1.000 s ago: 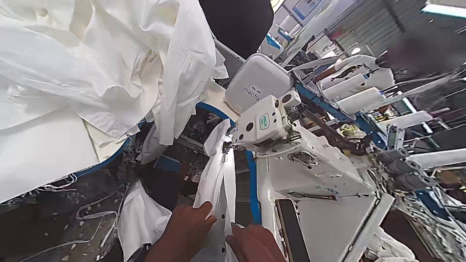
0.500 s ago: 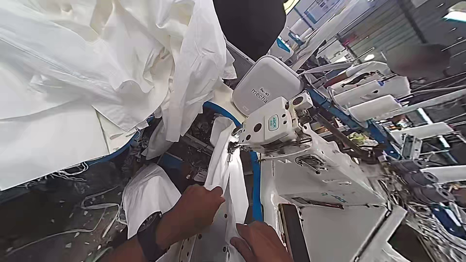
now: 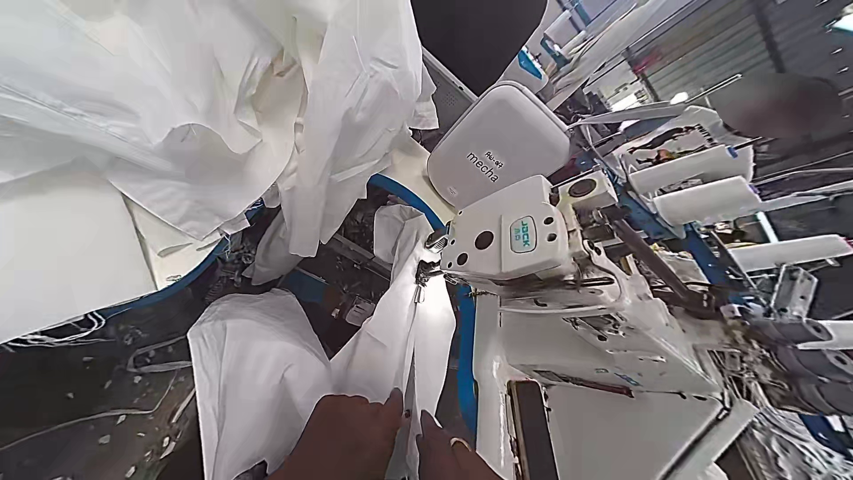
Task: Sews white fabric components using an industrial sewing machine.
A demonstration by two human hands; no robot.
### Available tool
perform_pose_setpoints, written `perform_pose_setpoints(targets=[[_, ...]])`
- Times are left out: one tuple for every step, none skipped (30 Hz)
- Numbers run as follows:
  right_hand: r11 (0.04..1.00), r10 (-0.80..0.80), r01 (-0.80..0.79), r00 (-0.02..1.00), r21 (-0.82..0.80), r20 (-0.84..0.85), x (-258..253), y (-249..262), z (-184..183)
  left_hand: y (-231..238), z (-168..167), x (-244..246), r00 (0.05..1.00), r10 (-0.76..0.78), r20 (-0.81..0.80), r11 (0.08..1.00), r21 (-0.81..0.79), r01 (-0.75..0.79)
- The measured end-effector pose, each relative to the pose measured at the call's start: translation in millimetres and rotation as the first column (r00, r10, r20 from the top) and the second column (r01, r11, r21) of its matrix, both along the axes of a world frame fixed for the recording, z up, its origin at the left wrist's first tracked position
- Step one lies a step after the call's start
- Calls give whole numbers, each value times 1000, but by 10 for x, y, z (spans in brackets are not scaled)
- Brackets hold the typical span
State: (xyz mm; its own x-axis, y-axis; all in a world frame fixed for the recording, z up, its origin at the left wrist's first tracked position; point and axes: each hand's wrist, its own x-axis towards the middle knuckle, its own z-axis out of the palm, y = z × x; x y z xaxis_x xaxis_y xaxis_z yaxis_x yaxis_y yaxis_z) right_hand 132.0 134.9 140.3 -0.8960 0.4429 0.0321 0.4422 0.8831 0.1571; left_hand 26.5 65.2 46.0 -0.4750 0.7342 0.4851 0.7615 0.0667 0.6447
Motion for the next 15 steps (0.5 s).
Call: perform_pose_setpoints(targets=[[1000, -7, 7, 1000, 25, 1, -20, -26, -23, -1, 9, 21, 1000, 6, 20, 1000, -20, -5], [999, -6, 6, 1000, 52, 2, -48, -50, -60, 13, 10, 29, 999, 15, 36, 1000, -21, -14], [997, 0, 0, 1000, 78, -5, -95, -49, -103, 43, 5, 10, 998, 27, 53, 1000, -10, -27], [996, -2, 3, 1000, 94, -12, -141, -34, -130, 78, -8, -7, 995, 37, 89, 999, 5, -37], [995, -10, 12, 1000, 100, -14, -176, -8, -138, 117, -36, -8, 990, 41, 139, 999, 22, -44], [996, -27, 28, 1000, 90, -7, -205, 16, -129, 158, -83, 7, 980, 42, 193, 997, 50, -52], [996, -42, 42, 999, 83, -4, -237, 42, -122, 209, -134, 21, 968, 41, 246, 994, 88, -64], [995, -50, 51, 999, 81, -16, -282, 68, -124, 260, -160, 18, 955, 29, 296, 991, 119, -67], [995, -55, 58, 998, 78, -42, -332, 100, -138, 318, -170, 4, 941, 13, 339, 988, 141, -64], [994, -59, 65, 996, 91, -70, -387, 138, -162, 384, -174, -11, 929, 6, 369, 986, 151, -66], [992, -60, 71, 993, 106, -106, -440, 186, -196, 446, -164, -30, 913, -4, 407, 987, 149, -62], [992, -63, 78, 987, 103, -146, -486, 238, -237, 494, -134, -65, 891, -14, 454, 992, 121, -46], [994, -73, 86, 981, 72, -177, -506, 286, -264, 509, -75, -130, 854, -32, 519, 998, 58, 1], [995, -95, 99, 978, 11, -186, -461, 318, -254, 485, 19, -238, 793, -64, 606, 994, -31, 104], [986, -147, 135, 980, -96, -133, -359, 304, -182, 425, 119, -394, 724, -91, 683, 963, -126, 240]])
